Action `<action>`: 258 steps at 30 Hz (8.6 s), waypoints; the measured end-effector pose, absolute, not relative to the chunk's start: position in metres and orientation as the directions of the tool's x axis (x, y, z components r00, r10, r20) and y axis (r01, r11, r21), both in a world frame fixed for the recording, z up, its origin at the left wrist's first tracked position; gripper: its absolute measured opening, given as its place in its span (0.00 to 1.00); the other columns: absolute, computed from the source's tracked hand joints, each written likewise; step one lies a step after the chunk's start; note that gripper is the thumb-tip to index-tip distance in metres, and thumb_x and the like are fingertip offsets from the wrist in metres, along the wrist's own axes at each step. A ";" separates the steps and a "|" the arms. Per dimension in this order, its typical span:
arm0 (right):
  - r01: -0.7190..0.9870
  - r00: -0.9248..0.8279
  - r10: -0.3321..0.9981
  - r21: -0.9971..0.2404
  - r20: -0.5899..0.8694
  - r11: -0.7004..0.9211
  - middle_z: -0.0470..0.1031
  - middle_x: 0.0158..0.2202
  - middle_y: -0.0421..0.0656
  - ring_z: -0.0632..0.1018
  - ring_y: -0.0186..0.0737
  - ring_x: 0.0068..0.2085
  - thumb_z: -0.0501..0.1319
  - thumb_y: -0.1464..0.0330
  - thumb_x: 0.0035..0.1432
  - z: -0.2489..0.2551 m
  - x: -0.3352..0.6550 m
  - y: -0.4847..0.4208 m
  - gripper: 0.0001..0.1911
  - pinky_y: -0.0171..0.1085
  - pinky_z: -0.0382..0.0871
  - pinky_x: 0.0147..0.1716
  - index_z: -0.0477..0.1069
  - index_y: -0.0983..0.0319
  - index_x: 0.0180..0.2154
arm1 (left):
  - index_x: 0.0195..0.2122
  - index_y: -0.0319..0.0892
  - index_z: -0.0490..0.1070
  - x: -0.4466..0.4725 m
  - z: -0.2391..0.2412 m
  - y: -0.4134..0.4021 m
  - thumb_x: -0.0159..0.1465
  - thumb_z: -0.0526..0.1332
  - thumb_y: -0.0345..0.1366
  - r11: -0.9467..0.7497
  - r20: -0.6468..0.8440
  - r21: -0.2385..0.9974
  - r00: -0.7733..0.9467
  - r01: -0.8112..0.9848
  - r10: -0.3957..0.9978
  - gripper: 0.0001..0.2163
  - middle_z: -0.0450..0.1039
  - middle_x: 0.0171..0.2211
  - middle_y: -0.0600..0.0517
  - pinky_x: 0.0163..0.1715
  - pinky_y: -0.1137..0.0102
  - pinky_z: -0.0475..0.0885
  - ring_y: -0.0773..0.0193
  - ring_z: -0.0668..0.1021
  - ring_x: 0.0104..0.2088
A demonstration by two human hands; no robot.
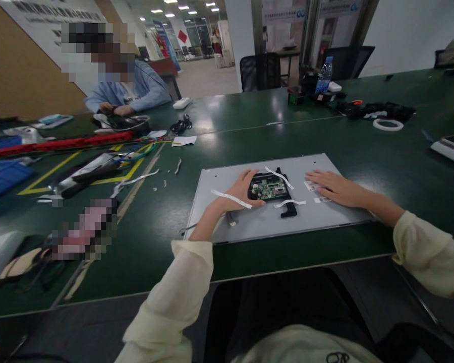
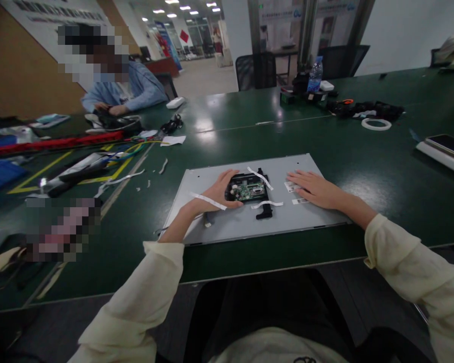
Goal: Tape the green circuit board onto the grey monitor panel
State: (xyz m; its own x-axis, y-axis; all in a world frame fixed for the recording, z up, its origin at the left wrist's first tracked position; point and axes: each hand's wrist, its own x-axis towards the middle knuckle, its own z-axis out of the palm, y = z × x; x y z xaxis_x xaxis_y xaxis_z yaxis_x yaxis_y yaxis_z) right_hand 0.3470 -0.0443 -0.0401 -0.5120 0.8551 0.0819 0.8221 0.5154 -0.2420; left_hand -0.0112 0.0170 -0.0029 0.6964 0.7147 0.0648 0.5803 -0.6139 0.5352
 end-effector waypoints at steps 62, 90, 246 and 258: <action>0.748 -0.524 0.801 -0.293 0.289 0.595 0.72 0.52 0.45 0.73 0.41 0.52 0.49 0.66 0.64 -0.022 0.280 -0.080 0.18 0.46 0.64 0.55 0.69 0.61 0.52 | 0.59 0.34 0.57 0.050 -0.004 0.036 0.63 0.49 0.28 -0.674 0.193 0.191 0.646 0.714 0.739 0.21 0.68 0.54 0.42 0.52 0.66 0.65 0.59 0.72 0.52; 0.914 -0.367 0.902 -0.091 0.228 0.395 0.54 0.64 0.47 0.56 0.47 0.64 0.43 0.62 0.65 -0.036 0.244 -0.135 0.27 0.52 0.54 0.59 0.55 0.66 0.62 | 0.62 0.31 0.50 0.081 -0.023 -0.129 0.65 0.51 0.33 -0.467 0.246 0.321 0.403 0.824 0.881 0.25 0.61 0.59 0.38 0.58 0.57 0.61 0.54 0.65 0.59; 0.714 -0.230 0.931 -0.601 0.284 0.360 0.72 0.45 0.49 0.73 0.43 0.43 0.55 0.63 0.57 -0.028 0.265 -0.015 0.17 0.42 0.68 0.42 0.73 0.62 0.45 | 0.55 0.40 0.63 -0.002 0.056 -0.017 0.67 0.51 0.41 -0.423 0.037 -0.033 0.424 0.905 0.905 0.18 0.68 0.54 0.41 0.51 0.55 0.62 0.50 0.69 0.55; 0.442 -0.527 0.837 -0.889 -0.147 0.122 0.74 0.28 0.42 0.74 0.33 0.28 0.54 0.59 0.58 0.012 0.266 -0.039 0.14 0.32 0.63 0.26 0.70 0.63 0.30 | 0.52 0.40 0.64 0.007 0.018 0.011 0.67 0.50 0.35 -0.449 0.223 0.005 0.437 0.893 0.871 0.14 0.71 0.49 0.45 0.48 0.62 0.63 0.55 0.72 0.49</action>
